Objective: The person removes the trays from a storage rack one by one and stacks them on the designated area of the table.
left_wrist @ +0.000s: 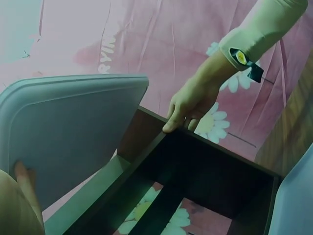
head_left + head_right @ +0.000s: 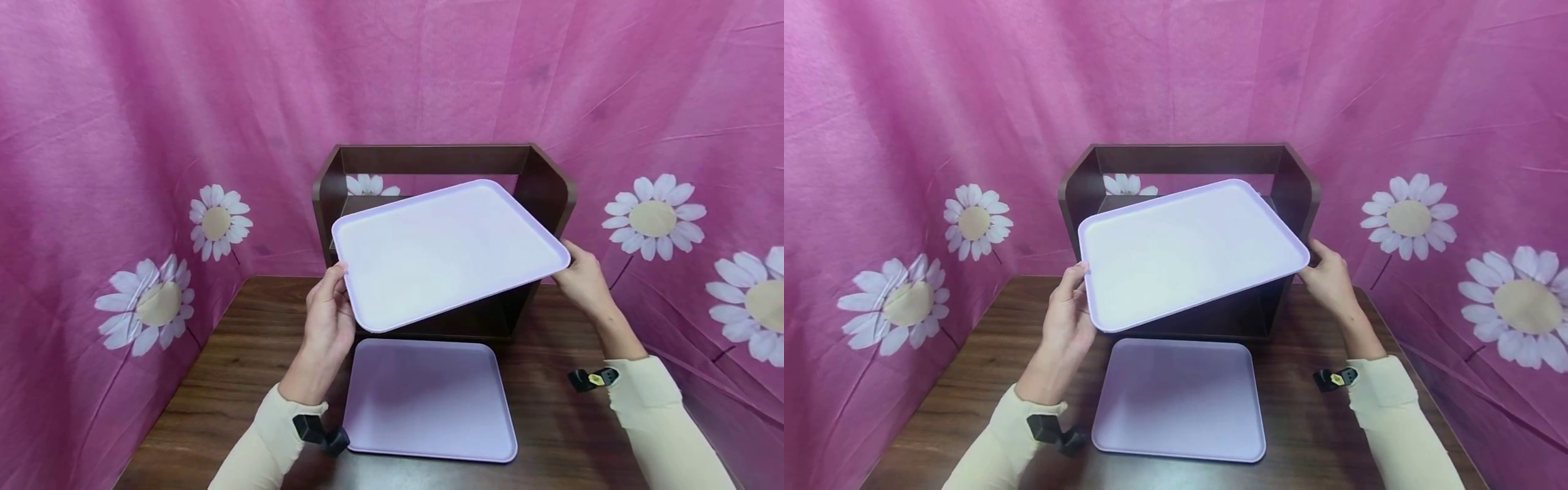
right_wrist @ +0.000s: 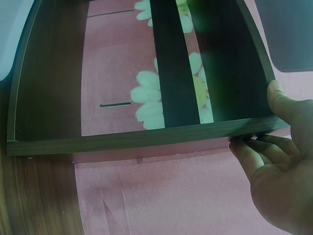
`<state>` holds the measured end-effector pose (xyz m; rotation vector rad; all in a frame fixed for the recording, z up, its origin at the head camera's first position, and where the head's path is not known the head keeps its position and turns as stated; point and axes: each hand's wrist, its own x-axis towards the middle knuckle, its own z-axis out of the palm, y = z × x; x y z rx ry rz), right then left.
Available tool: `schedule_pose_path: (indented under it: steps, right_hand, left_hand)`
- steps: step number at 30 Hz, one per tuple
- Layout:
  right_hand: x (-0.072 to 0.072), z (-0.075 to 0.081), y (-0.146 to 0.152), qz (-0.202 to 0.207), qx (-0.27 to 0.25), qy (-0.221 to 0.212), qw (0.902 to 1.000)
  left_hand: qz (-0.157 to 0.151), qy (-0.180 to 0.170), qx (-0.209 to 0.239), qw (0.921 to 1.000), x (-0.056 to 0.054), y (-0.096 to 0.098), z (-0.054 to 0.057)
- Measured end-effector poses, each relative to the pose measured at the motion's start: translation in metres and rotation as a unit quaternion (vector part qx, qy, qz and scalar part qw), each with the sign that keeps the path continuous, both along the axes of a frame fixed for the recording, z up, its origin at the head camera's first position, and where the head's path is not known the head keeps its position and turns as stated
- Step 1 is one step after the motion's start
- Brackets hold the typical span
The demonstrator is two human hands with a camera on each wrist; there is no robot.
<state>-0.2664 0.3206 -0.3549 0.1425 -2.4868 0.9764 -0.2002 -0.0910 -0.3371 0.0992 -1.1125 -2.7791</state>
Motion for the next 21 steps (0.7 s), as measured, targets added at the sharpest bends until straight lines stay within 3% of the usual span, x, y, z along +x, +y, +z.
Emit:
schedule_pose_path:
  steps: [5,13,21]
  right_hand:
    - [-0.001,0.0,0.0,0.009,0.008,0.024,0.9996]
    - [-0.001,0.002,0.003,0.02,-0.01,-0.038,0.999]
    - [0.002,0.002,0.003,0.024,0.004,0.003,0.9997]
  left_hand:
    - [-0.014,-0.005,0.001,0.9999,-0.003,-0.008,0.002]
    - [-0.049,-0.008,-0.012,0.9987,-0.01,-0.02,0.0]
    - [-0.099,-0.024,-0.033,0.9943,-0.014,-0.03,0.0]
